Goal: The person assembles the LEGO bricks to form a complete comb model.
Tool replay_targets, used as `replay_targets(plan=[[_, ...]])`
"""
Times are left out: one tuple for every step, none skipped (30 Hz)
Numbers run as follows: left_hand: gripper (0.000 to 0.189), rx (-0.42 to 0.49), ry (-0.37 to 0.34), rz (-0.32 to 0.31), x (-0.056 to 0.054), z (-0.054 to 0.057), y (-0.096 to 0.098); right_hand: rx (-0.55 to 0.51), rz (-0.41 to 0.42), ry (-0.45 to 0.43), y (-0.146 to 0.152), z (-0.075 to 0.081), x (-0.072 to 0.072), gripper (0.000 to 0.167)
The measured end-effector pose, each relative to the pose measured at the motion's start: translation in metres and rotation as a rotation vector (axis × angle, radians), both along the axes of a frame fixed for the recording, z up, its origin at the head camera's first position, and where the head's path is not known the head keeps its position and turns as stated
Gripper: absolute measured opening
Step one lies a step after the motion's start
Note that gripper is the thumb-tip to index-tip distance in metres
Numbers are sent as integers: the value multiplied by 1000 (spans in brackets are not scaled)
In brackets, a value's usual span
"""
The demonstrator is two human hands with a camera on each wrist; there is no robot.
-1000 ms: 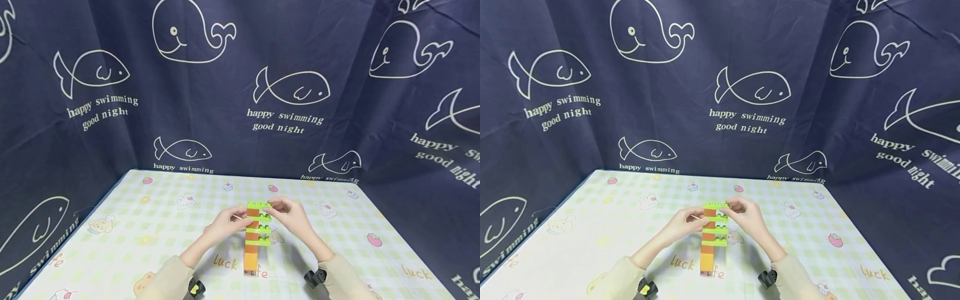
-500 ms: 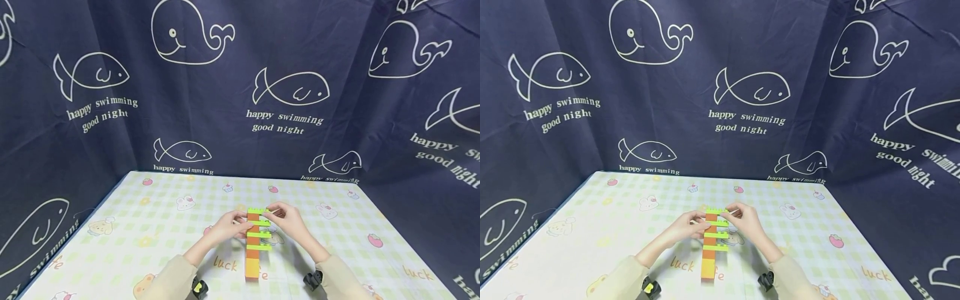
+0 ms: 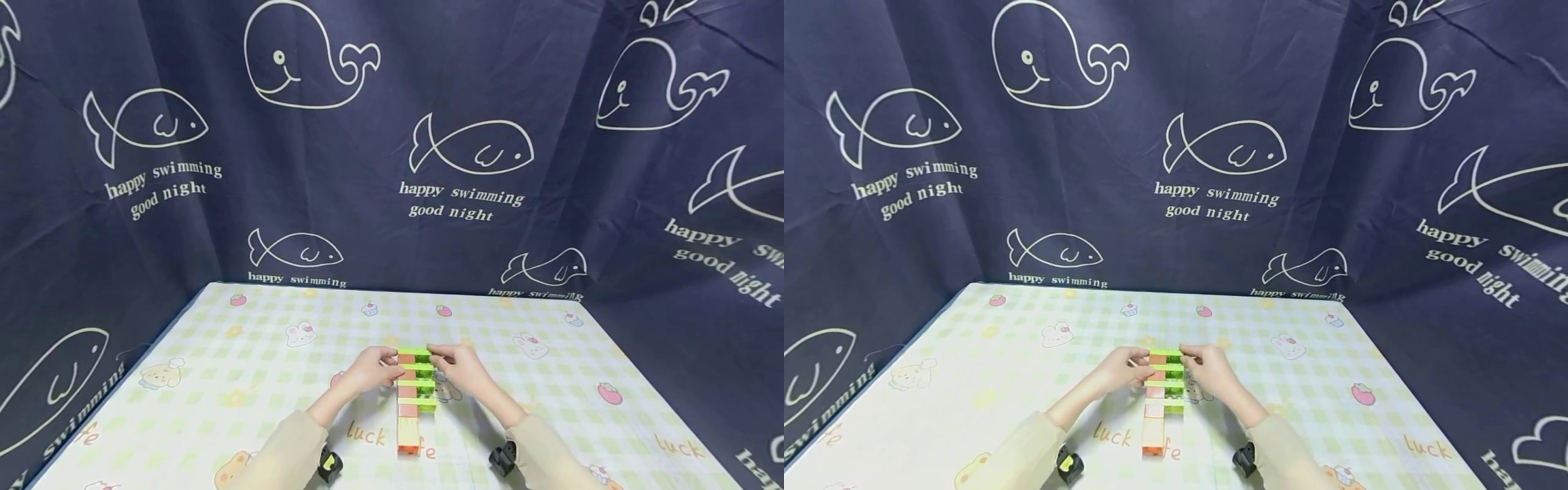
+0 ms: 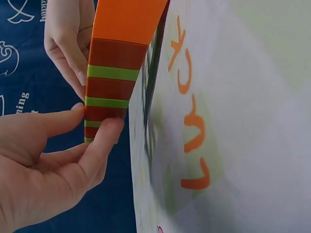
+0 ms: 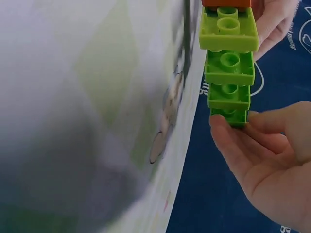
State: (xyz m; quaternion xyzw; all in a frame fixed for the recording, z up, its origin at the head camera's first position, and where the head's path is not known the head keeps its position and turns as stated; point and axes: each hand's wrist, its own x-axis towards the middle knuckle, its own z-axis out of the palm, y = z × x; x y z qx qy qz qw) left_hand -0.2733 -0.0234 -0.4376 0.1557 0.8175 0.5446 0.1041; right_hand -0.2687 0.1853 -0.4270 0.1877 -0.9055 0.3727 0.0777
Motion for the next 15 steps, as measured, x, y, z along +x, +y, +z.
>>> replay_targets(plan=[[52,-17,12,0,-1,-1,0,10,0,-9,0,-1,0,29],[51,-41,24,-1,-2,-1,0,23,1,-15,-1,-1,0,30],[50,-63,34,-2,-2,-2,0,30,4,-27,-1,-2,0,31],[49,-84,45,-2,-2,-2,0,38,7,-36,-2,-3,0,32],[49,-99,51,-3,-2,-2,0,42,12,-50,-2,-4,1,34],[48,-123,61,-3,-1,-2,-1,46,22,-63,-2,-4,1,35],[48,-142,67,-5,0,-2,-1,50,33,-76,-2,-5,2,37],[47,-155,66,-7,0,-2,-2,53,45,-88,-2,-5,3,39],[47,-164,68,-9,0,-2,-2,53,59,-100,-2,-6,4,41],[47,-171,70,-11,0,-3,-2,55,72,-108,-2,-6,4,42],[47,-176,69,-13,0,-3,-2,70,92,-100,-2,-6,5,43],[47,-184,69,-14,0,-4,-2,74,109,-102,-2,-6,5,44],[47,-190,67,-12,-1,-5,-2,75,125,-107,-1,-6,5,44],[47,-195,66,-11,-1,-5,-2,74,140,-112,-1,-7,5,43],[47,-196,67,-9,-1,-6,-2,78,149,-121,-1,-7,5,43]])
